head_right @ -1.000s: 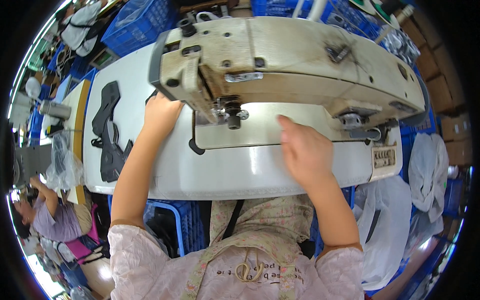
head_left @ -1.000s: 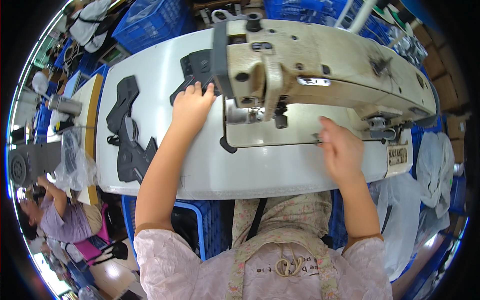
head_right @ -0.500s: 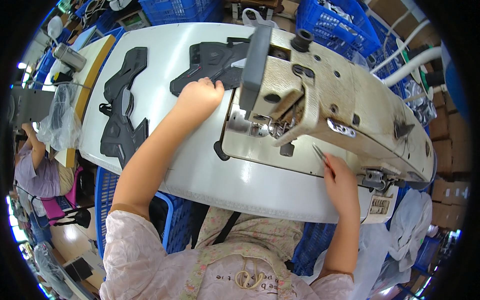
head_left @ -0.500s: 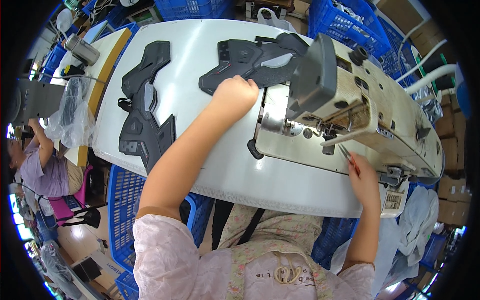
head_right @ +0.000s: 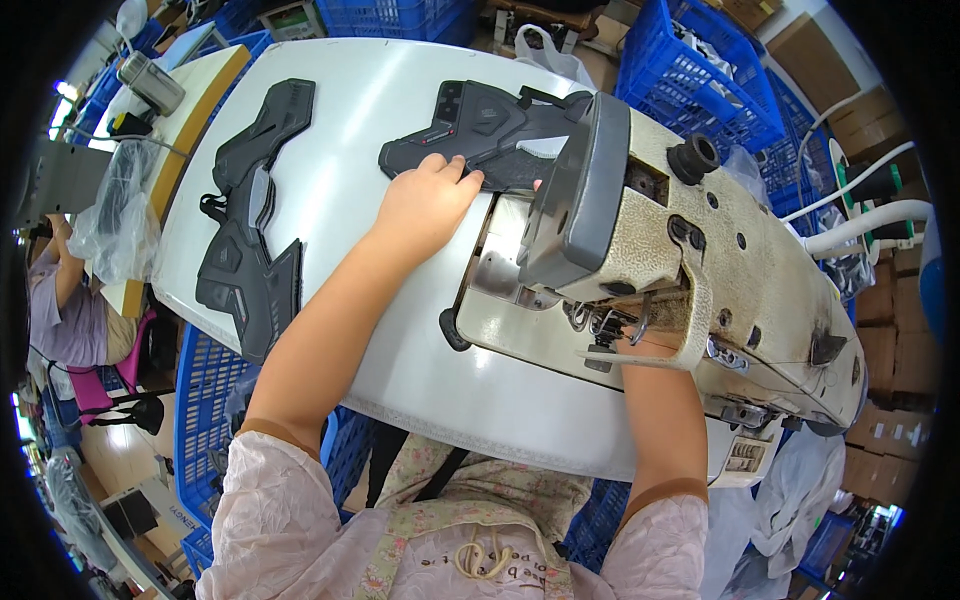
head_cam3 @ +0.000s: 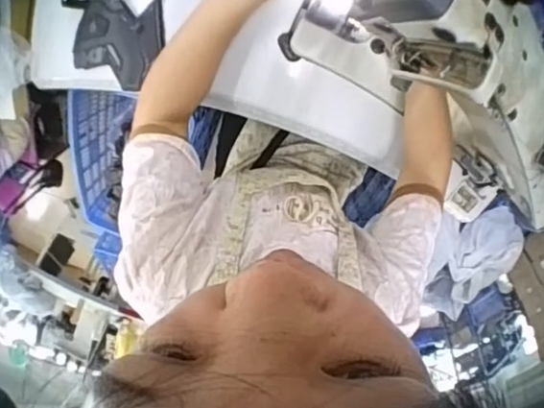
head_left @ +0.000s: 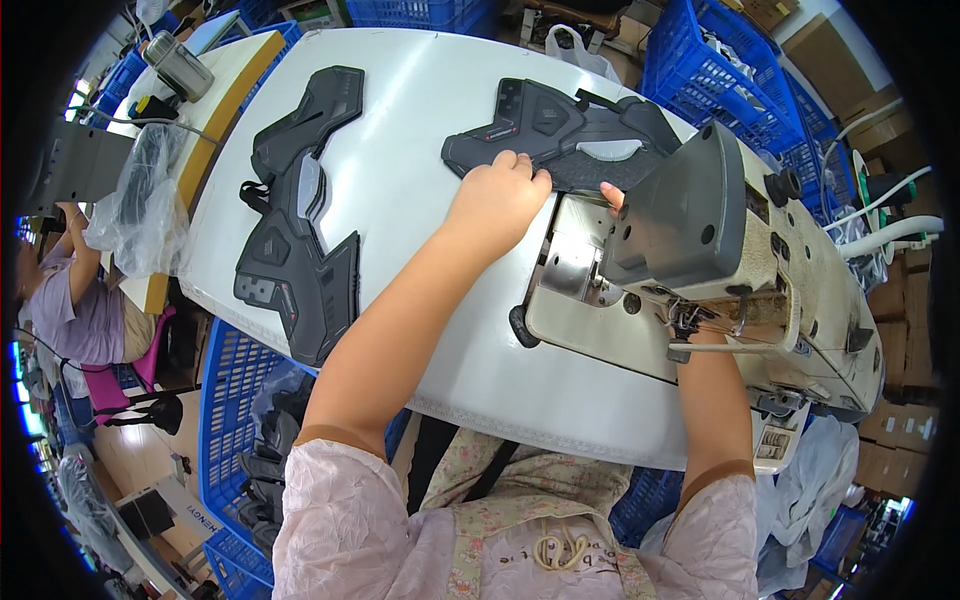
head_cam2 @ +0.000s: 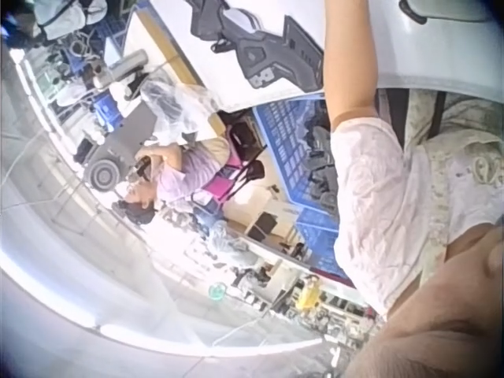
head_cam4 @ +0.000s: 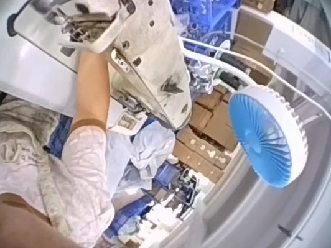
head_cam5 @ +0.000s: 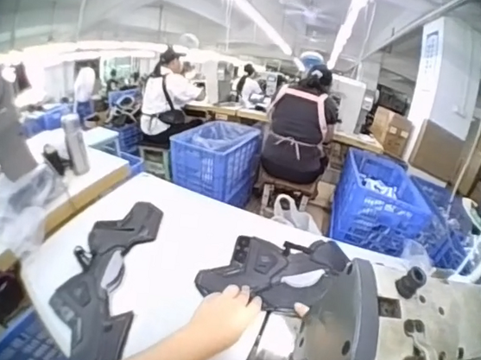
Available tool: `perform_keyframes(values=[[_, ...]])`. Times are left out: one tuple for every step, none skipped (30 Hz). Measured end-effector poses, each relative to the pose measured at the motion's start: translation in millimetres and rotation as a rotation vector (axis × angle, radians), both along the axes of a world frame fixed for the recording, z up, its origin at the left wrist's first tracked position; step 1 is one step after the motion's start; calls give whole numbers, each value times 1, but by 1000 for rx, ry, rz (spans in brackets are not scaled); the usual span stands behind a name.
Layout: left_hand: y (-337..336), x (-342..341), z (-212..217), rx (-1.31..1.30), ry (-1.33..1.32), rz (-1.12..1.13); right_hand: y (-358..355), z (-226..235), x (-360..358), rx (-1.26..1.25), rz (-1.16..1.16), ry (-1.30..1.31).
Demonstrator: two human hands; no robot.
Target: Using an industrial sewing machine to stitch together parts of a black shoe upper.
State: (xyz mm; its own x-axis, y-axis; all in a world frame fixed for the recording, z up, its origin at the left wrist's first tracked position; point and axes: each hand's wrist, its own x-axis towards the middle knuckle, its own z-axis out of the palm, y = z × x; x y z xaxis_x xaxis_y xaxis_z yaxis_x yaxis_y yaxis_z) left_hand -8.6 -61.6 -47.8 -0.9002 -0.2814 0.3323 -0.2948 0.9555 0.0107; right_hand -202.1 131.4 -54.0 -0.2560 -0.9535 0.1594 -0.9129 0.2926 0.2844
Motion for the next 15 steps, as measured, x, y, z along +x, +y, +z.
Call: perform_keyframes(values=[[0,-1,-1,2,1,3,1,0,-1,0,15,7],[-1,-1,-1,-1,10,7,1,0,-1,-1,30,14],[-1,-1,-2,-4,20,11,-4,-1,-2,-1,44,21],[-1,-2,-1,-3,21,12,-5,-1,-2,-3,57,28],[-1,-2,-1,5,16,11,-7,-1,-2,-5,70,36],[0,-2,0,14,10,10,-9,-1,-5,-7,83,44],[0,-2,0,12,12,11,-11,0,-8,-11,96,51],[0,-2,0,26,2,10,-7,1,-6,-15,110,58],[0,-2,1,40,-7,9,-13,0,-7,-19,123,66],[-1,-2,0,38,-7,11,-13,0,-7,-23,137,72],[-1,-1,-1,32,10,7,-14,0,-6,-26,152,79],[-1,-1,-2,26,27,3,-13,0,-7,-30,167,86],[-1,-2,-2,27,29,2,-11,1,-8,-31,179,94],[0,-3,-1,34,26,3,-10,1,-7,-32,190,102],[0,-4,-1,41,24,3,-9,1,-7,-32,202,112]])
